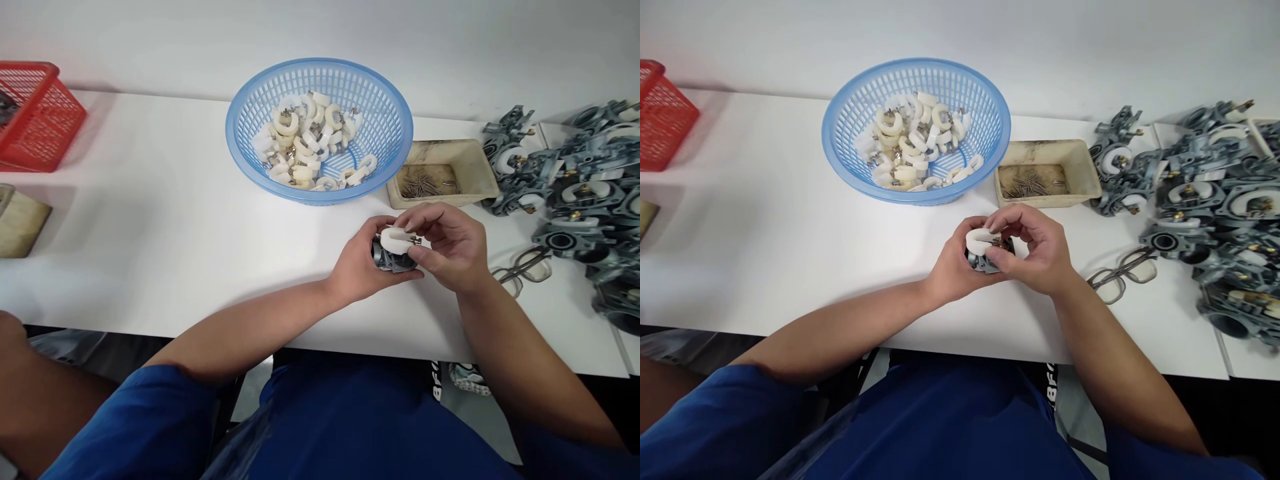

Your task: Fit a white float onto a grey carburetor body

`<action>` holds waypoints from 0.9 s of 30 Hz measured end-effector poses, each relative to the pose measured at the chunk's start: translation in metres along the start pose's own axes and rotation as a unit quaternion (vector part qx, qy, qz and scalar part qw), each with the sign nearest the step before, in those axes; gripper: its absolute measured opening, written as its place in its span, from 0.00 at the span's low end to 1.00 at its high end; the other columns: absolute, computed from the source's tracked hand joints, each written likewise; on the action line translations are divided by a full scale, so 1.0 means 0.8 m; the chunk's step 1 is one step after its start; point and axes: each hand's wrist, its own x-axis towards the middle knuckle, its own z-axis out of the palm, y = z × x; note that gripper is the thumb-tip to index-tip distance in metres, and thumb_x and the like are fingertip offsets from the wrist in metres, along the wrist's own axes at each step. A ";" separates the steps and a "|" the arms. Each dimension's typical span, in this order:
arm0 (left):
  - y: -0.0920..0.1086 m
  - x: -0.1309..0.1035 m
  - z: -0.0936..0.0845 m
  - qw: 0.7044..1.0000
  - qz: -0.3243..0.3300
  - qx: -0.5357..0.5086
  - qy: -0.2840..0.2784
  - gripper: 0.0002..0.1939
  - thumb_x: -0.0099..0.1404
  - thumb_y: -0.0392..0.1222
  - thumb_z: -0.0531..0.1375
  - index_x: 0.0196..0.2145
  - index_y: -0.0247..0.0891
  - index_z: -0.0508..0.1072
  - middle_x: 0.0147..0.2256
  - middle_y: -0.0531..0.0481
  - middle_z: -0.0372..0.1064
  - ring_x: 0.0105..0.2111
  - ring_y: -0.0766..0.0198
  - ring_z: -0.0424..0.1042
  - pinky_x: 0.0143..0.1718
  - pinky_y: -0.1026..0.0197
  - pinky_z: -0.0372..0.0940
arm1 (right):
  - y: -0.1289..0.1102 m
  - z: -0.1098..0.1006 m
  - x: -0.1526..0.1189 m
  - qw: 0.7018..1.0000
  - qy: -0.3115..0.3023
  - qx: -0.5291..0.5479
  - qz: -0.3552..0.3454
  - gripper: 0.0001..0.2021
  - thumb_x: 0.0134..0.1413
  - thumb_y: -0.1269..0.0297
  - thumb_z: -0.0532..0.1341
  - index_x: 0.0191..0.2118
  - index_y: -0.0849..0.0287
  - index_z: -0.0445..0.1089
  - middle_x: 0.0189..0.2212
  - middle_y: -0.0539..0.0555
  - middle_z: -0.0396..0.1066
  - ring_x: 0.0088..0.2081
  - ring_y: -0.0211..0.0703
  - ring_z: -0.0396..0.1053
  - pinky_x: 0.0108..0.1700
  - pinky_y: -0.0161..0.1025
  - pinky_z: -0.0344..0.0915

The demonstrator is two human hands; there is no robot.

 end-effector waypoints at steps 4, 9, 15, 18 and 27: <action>0.000 0.001 -0.001 1.000 0.022 0.008 -0.003 0.44 0.47 0.50 0.80 0.56 0.41 0.66 0.51 0.46 0.74 0.51 0.57 0.76 0.51 0.56 0.70 | 0.000 -0.014 -0.001 0.999 0.012 -0.016 -0.025 0.10 0.56 0.55 0.71 0.39 0.50 0.73 0.39 0.56 0.76 0.44 0.54 0.75 0.44 0.50 0.72; 0.000 0.002 -0.003 0.998 0.045 0.045 0.016 0.40 0.48 0.50 0.79 0.54 0.40 0.68 0.51 0.45 0.74 0.51 0.56 0.74 0.54 0.54 0.69 | -0.004 -0.036 0.004 0.995 -0.034 -0.079 -0.052 0.06 0.56 0.63 0.70 0.36 0.50 0.72 0.36 0.53 0.73 0.38 0.49 0.71 0.39 0.47 0.69; 0.000 0.001 -0.002 0.995 0.073 0.064 0.019 0.38 0.50 0.48 0.79 0.54 0.39 0.69 0.51 0.45 0.74 0.51 0.56 0.75 0.56 0.54 0.69 | -0.009 -0.039 0.007 0.973 -0.112 -0.199 -0.026 0.06 0.57 0.65 0.69 0.36 0.48 0.71 0.32 0.49 0.72 0.34 0.47 0.70 0.40 0.48 0.68; 0.000 0.001 -0.002 0.995 0.075 0.067 0.018 0.38 0.49 0.48 0.79 0.54 0.39 0.69 0.50 0.45 0.75 0.50 0.57 0.75 0.56 0.54 0.69 | -0.008 -0.041 0.008 0.973 -0.124 -0.190 -0.031 0.05 0.59 0.63 0.69 0.36 0.47 0.72 0.31 0.50 0.71 0.34 0.48 0.70 0.40 0.48 0.69; 0.000 0.002 -0.002 0.996 0.080 0.043 0.007 0.37 0.51 0.49 0.78 0.54 0.39 0.69 0.52 0.44 0.74 0.52 0.56 0.75 0.57 0.54 0.69 | 0.003 -0.063 0.003 0.979 -0.172 -0.068 0.085 0.08 0.67 0.55 0.65 0.47 0.42 0.81 0.53 0.52 0.79 0.60 0.57 0.74 0.61 0.56 0.71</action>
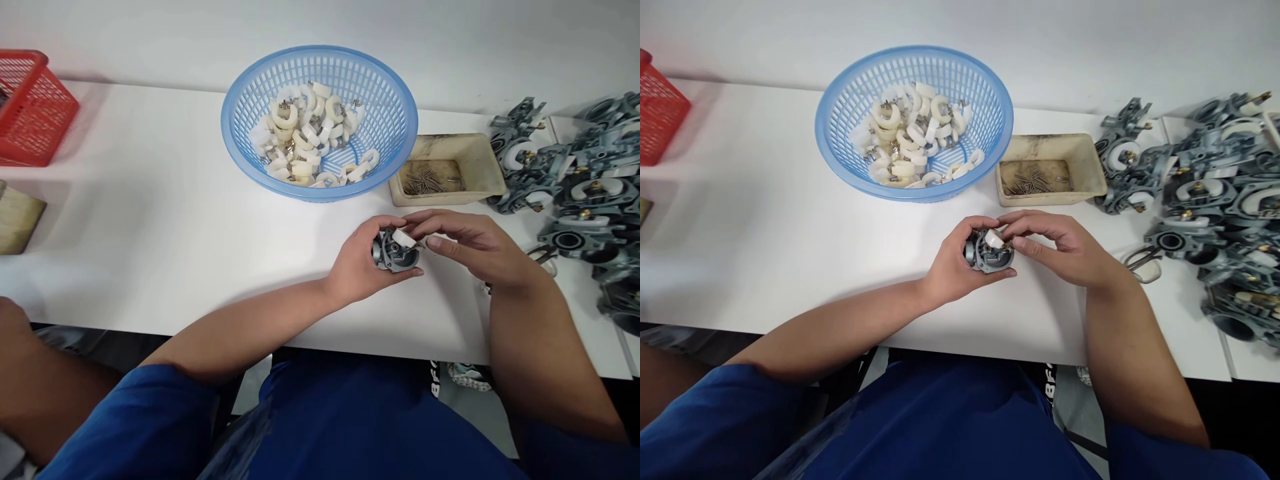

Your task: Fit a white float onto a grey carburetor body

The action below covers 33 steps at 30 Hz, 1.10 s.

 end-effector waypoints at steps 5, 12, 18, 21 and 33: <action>0.000 -0.001 0.001 1.000 -0.025 -0.007 -0.002 0.41 0.48 0.51 0.80 0.55 0.40 0.68 0.49 0.46 0.74 0.49 0.56 0.76 0.52 0.55 0.70 | 0.007 -0.002 -0.001 1.000 0.006 0.014 -0.002 0.13 0.61 0.59 0.71 0.51 0.41 0.80 0.49 0.49 0.81 0.52 0.51 0.77 0.56 0.50 0.74; -0.001 -0.003 0.001 0.997 -0.068 -0.025 0.003 0.43 0.47 0.50 0.80 0.56 0.42 0.67 0.47 0.48 0.74 0.45 0.59 0.76 0.47 0.57 0.70 | 0.007 -0.005 0.000 1.000 -0.012 0.001 0.013 0.18 0.58 0.57 0.73 0.54 0.37 0.80 0.50 0.47 0.82 0.53 0.50 0.78 0.57 0.47 0.74; 0.000 -0.001 0.001 0.998 -0.061 -0.022 0.005 0.41 0.48 0.50 0.79 0.56 0.41 0.68 0.48 0.46 0.74 0.47 0.58 0.75 0.48 0.56 0.70 | 0.002 -0.008 -0.001 0.999 -0.036 -0.033 -0.015 0.28 0.52 0.57 0.77 0.58 0.34 0.77 0.53 0.46 0.79 0.55 0.50 0.76 0.57 0.46 0.74; 0.001 0.000 0.000 0.998 -0.055 -0.020 0.002 0.40 0.49 0.48 0.79 0.55 0.40 0.68 0.47 0.46 0.74 0.45 0.60 0.75 0.47 0.57 0.69 | -0.002 -0.004 0.000 0.997 -0.034 -0.059 -0.038 0.26 0.53 0.57 0.76 0.58 0.34 0.77 0.51 0.47 0.79 0.52 0.49 0.77 0.55 0.46 0.73; 0.000 -0.003 0.000 0.997 -0.067 -0.008 0.025 0.38 0.50 0.47 0.78 0.56 0.42 0.69 0.48 0.47 0.73 0.46 0.60 0.73 0.48 0.58 0.69 | 0.003 0.026 0.006 0.958 0.125 -0.210 -0.147 0.16 0.52 0.53 0.76 0.45 0.49 0.79 0.37 0.52 0.82 0.36 0.49 0.79 0.41 0.44 0.75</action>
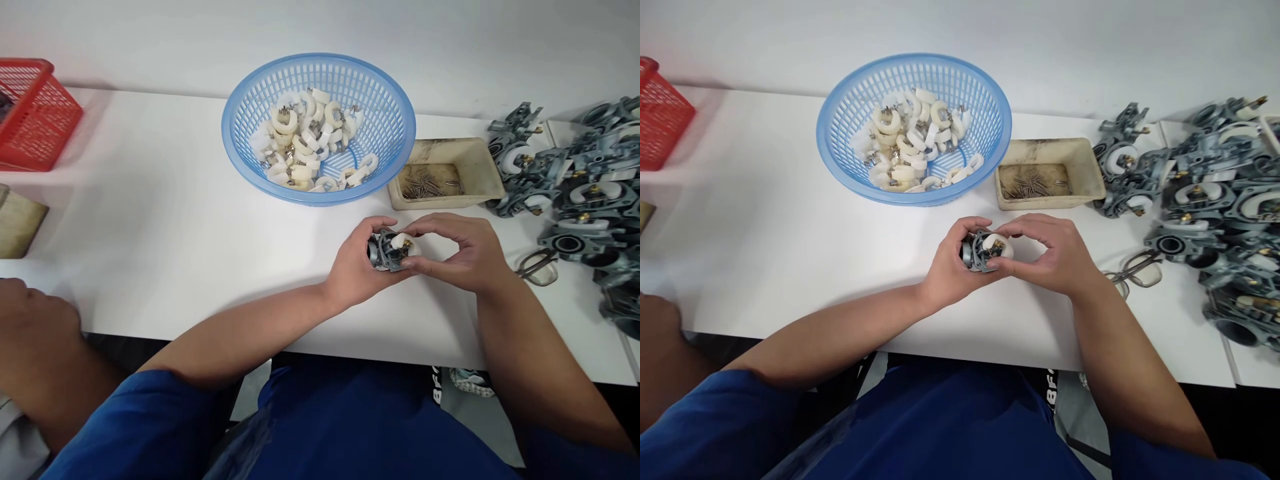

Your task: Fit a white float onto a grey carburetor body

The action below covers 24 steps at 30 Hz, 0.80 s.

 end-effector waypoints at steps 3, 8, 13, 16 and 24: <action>0.002 0.001 -0.002 1.000 0.000 0.007 0.007 0.37 0.51 0.47 0.77 0.55 0.42 0.69 0.49 0.47 0.72 0.46 0.60 0.72 0.48 0.58 0.68 | -0.002 0.008 0.001 0.999 0.033 -0.028 -0.025 0.16 0.51 0.54 0.77 0.44 0.51 0.78 0.36 0.54 0.82 0.34 0.49 0.79 0.39 0.45 0.75; 0.000 0.000 -0.001 1.000 -0.003 0.012 0.011 0.40 0.48 0.50 0.79 0.55 0.42 0.69 0.48 0.47 0.72 0.47 0.58 0.72 0.50 0.56 0.69 | 0.001 0.011 0.001 0.996 0.060 -0.050 -0.045 0.15 0.53 0.53 0.76 0.42 0.53 0.77 0.33 0.54 0.80 0.31 0.48 0.78 0.36 0.44 0.75; -0.002 -0.001 0.001 1.000 0.012 0.023 0.011 0.40 0.49 0.51 0.79 0.56 0.43 0.69 0.50 0.46 0.72 0.46 0.59 0.73 0.51 0.56 0.69 | 0.004 0.011 0.001 0.994 0.069 -0.077 -0.035 0.15 0.54 0.51 0.75 0.40 0.52 0.75 0.32 0.53 0.80 0.30 0.47 0.77 0.34 0.43 0.74; -0.001 0.000 0.000 0.999 0.026 0.034 0.012 0.37 0.51 0.51 0.78 0.54 0.42 0.69 0.50 0.46 0.73 0.46 0.59 0.74 0.51 0.55 0.70 | 0.003 0.014 0.001 0.993 0.073 -0.088 -0.031 0.16 0.53 0.50 0.76 0.40 0.51 0.74 0.33 0.52 0.80 0.32 0.48 0.78 0.36 0.45 0.74; -0.001 -0.001 0.000 0.993 0.082 0.080 0.019 0.30 0.57 0.45 0.74 0.55 0.41 0.69 0.52 0.45 0.74 0.50 0.56 0.75 0.55 0.52 0.70 | 0.001 0.021 0.004 0.993 0.072 -0.089 0.003 0.18 0.48 0.41 0.75 0.35 0.46 0.74 0.31 0.52 0.78 0.38 0.57 0.77 0.53 0.59 0.74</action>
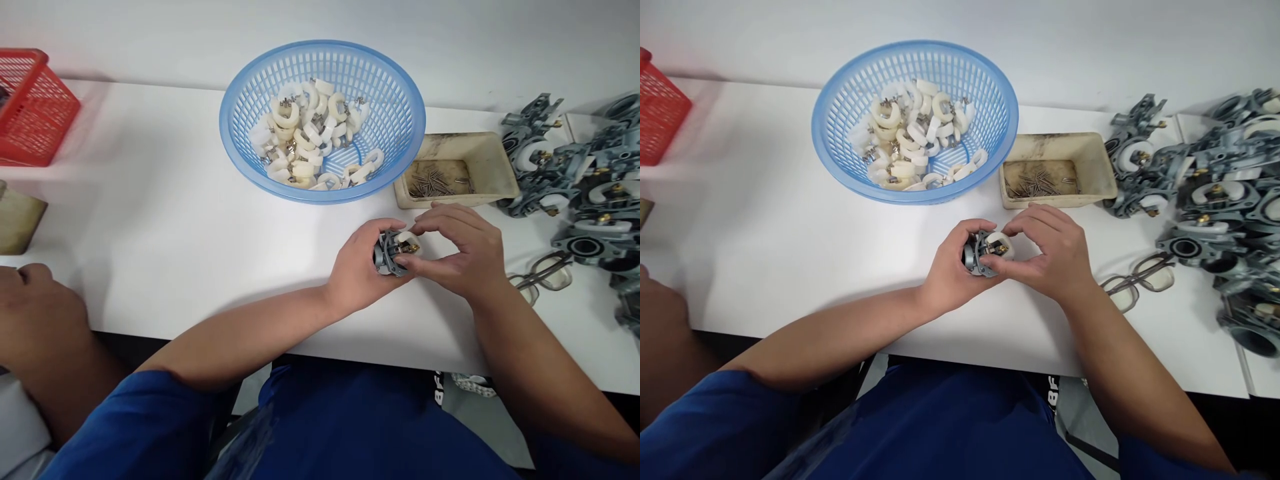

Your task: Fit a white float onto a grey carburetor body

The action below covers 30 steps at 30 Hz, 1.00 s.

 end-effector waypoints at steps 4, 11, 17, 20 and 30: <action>0.002 0.000 -0.002 0.999 0.034 0.021 -0.008 0.27 0.58 0.42 0.73 0.54 0.43 0.70 0.50 0.46 0.75 0.49 0.57 0.75 0.53 0.54 0.71 | -0.003 0.002 0.000 1.000 -0.001 -0.019 0.002 0.21 0.48 0.37 0.73 0.35 0.47 0.72 0.32 0.54 0.77 0.38 0.58 0.77 0.49 0.57 0.75; 0.002 0.004 -0.006 0.997 0.070 0.014 -0.013 0.25 0.57 0.38 0.74 0.50 0.44 0.73 0.46 0.50 0.76 0.47 0.60 0.75 0.51 0.58 0.70 | -0.007 0.006 -0.001 1.000 -0.012 -0.018 0.003 0.23 0.47 0.37 0.74 0.35 0.49 0.71 0.32 0.54 0.77 0.38 0.57 0.77 0.42 0.53 0.73; 0.001 0.005 -0.006 0.998 0.053 -0.007 -0.012 0.21 0.55 0.38 0.74 0.45 0.42 0.73 0.43 0.49 0.75 0.45 0.59 0.74 0.50 0.57 0.70 | -0.010 0.002 -0.001 0.998 -0.024 0.041 0.028 0.23 0.48 0.39 0.74 0.42 0.49 0.74 0.37 0.54 0.79 0.40 0.56 0.77 0.43 0.51 0.72; 0.000 0.005 -0.006 1.000 0.023 -0.015 -0.002 0.23 0.53 0.38 0.75 0.44 0.42 0.72 0.43 0.49 0.75 0.45 0.58 0.74 0.50 0.56 0.70 | -0.007 -0.004 0.001 0.990 -0.077 0.103 0.051 0.23 0.48 0.44 0.76 0.46 0.48 0.75 0.42 0.54 0.78 0.45 0.56 0.77 0.48 0.51 0.74; 0.004 0.004 -0.001 0.998 -0.043 -0.051 0.019 0.27 0.54 0.49 0.77 0.45 0.41 0.71 0.45 0.48 0.76 0.48 0.57 0.76 0.54 0.53 0.70 | 0.015 -0.010 -0.003 0.927 -0.154 0.292 0.178 0.16 0.58 0.56 0.72 0.52 0.40 0.80 0.52 0.50 0.78 0.55 0.53 0.76 0.56 0.50 0.77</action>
